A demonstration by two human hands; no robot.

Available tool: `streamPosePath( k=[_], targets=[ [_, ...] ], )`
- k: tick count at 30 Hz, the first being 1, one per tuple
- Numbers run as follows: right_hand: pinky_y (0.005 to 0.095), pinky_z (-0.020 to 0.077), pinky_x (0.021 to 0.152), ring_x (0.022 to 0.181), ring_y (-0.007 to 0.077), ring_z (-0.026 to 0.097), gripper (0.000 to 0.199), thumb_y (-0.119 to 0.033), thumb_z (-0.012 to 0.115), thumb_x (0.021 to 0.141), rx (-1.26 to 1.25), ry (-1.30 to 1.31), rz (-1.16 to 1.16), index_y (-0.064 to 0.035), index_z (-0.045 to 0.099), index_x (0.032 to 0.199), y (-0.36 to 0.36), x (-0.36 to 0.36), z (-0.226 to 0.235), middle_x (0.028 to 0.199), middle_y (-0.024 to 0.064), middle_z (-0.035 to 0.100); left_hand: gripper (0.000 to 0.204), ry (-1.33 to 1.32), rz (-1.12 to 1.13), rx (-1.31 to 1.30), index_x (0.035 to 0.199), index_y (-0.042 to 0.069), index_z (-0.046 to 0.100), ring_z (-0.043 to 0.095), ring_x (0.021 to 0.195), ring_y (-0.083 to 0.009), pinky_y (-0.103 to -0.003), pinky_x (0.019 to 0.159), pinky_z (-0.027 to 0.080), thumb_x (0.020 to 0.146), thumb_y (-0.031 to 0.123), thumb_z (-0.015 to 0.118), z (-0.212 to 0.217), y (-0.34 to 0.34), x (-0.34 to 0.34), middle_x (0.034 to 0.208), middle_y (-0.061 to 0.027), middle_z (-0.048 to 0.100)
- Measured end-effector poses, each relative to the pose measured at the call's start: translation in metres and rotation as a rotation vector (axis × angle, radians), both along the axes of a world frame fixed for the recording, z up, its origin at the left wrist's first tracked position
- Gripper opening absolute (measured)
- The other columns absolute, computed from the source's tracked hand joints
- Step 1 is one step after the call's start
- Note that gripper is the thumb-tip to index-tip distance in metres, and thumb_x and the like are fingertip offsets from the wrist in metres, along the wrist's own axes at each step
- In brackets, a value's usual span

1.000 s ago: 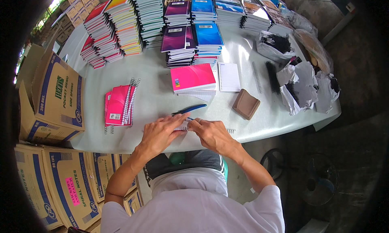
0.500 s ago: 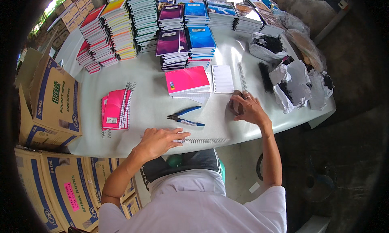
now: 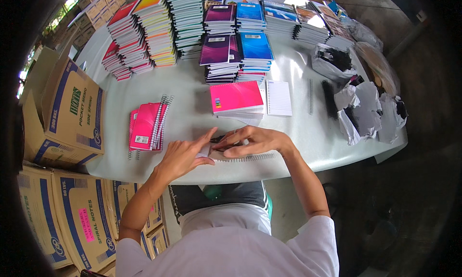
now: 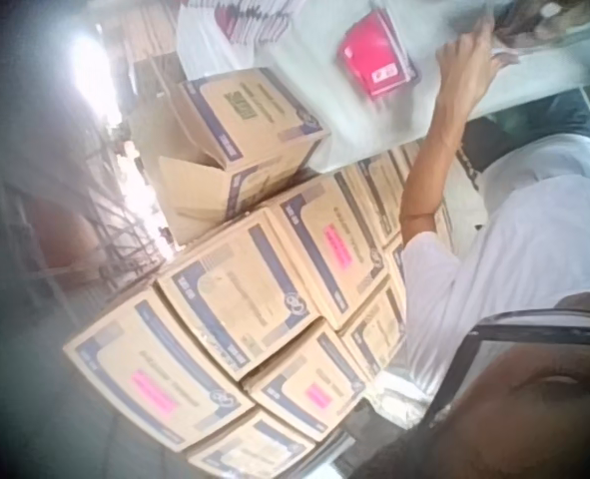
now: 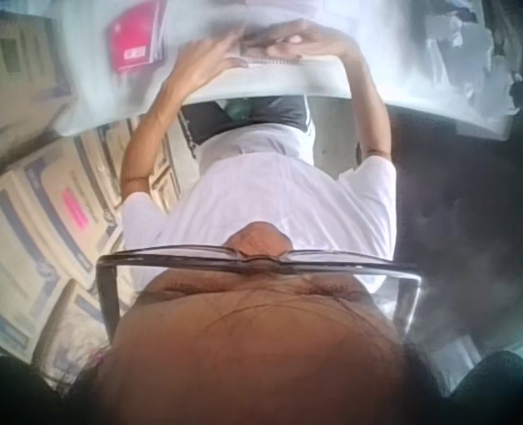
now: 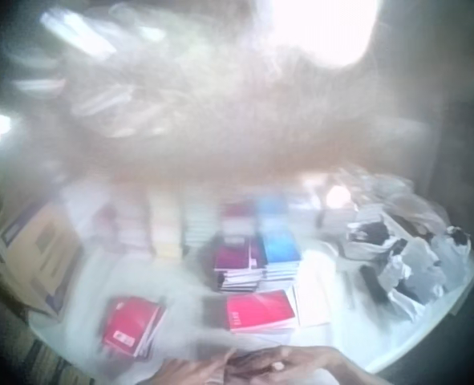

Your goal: The person prepares notebooks by using pliers to trim the wire coils and then places the notebooks into a white paper wrapper.

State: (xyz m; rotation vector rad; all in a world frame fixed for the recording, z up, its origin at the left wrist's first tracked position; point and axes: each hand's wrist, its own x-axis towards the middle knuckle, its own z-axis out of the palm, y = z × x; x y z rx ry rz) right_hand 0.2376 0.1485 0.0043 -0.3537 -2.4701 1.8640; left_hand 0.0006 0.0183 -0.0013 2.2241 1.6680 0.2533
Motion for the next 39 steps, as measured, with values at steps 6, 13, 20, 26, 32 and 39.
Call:
streamPosePath(
  k=[6, 13, 20, 26, 32, 39],
  targets=[
    [0.0392, 0.0392, 0.105, 0.119, 0.0309, 0.057, 0.047, -0.033, 0.064, 0.092, 0.01, 0.124, 0.002, -0.0016, 0.064, 0.127, -0.004, -0.002, 0.004, 0.125, 0.0174, 0.064, 0.094, 0.002, 0.023, 0.063, 0.154, 0.028, 0.026, 0.069, 0.081, -0.0367, -0.047, 0.065, 0.054, 0.076, 0.059, 0.069, -0.012, 0.002, -0.003, 0.116, -0.0104, 0.068],
    [0.0388, 0.0419, 0.102, 0.114, 0.0302, 0.059, 0.05, -0.038, 0.064, 0.091, -0.043, -0.029, -0.125, -0.0014, 0.066, 0.125, -0.005, -0.007, 0.005, 0.123, 0.0174, 0.065, 0.087, 0.099, 0.061, -0.052, 0.153, 0.025, 0.029, 0.069, 0.082, -0.0359, -0.046, 0.066, 0.054, 0.081, 0.054, 0.068, -0.007, 0.003, -0.002, 0.107, -0.0109, 0.07],
    [0.0398, 0.0434, 0.099, 0.113, 0.0307, 0.06, 0.054, -0.042, 0.066, 0.089, 0.036, -0.029, -0.07, -0.0003, 0.066, 0.124, 0.0, -0.014, -0.004, 0.123, 0.0184, 0.064, 0.091, 0.1, 0.034, -0.154, 0.154, 0.023, 0.026, 0.067, 0.077, -0.0401, -0.049, 0.068, 0.053, 0.081, 0.054, 0.07, -0.003, 0.013, -0.004, 0.091, -0.0126, 0.072],
    [0.0367, 0.0465, 0.093, 0.106, 0.0274, 0.061, 0.05, -0.04, 0.068, 0.089, 0.041, 0.054, -0.084, -0.0036, 0.066, 0.124, 0.002, -0.016, 0.005, 0.118, 0.0177, 0.066, 0.098, 0.033, 0.05, -0.19, 0.155, 0.025, 0.022, 0.067, 0.08, -0.0423, -0.049, 0.072, 0.054, 0.078, 0.056, 0.073, 0.004, 0.027, -0.006, 0.094, -0.0172, 0.071],
    [0.037, 0.0476, 0.087, 0.1, 0.0242, 0.061, 0.049, -0.04, 0.068, 0.089, 0.062, 0.135, -0.077, -0.0033, 0.068, 0.122, 0.004, -0.019, 0.006, 0.115, 0.0145, 0.067, 0.101, -0.008, 0.088, -0.013, 0.154, 0.03, 0.023, 0.066, 0.092, -0.0407, -0.047, 0.075, 0.054, 0.072, 0.054, 0.077, -0.006, 0.027, -0.011, 0.114, -0.0143, 0.068],
    [0.0364, 0.0472, 0.092, 0.106, 0.0257, 0.062, 0.051, -0.042, 0.066, 0.09, 0.017, 0.04, -0.158, -0.0016, 0.068, 0.121, 0.015, -0.024, 0.004, 0.115, 0.016, 0.067, 0.105, -0.144, 0.187, -0.082, 0.154, 0.033, 0.024, 0.067, 0.099, -0.0375, -0.045, 0.081, 0.054, 0.069, 0.04, 0.084, 0.004, 0.028, -0.013, 0.124, -0.0104, 0.066]
  ],
)
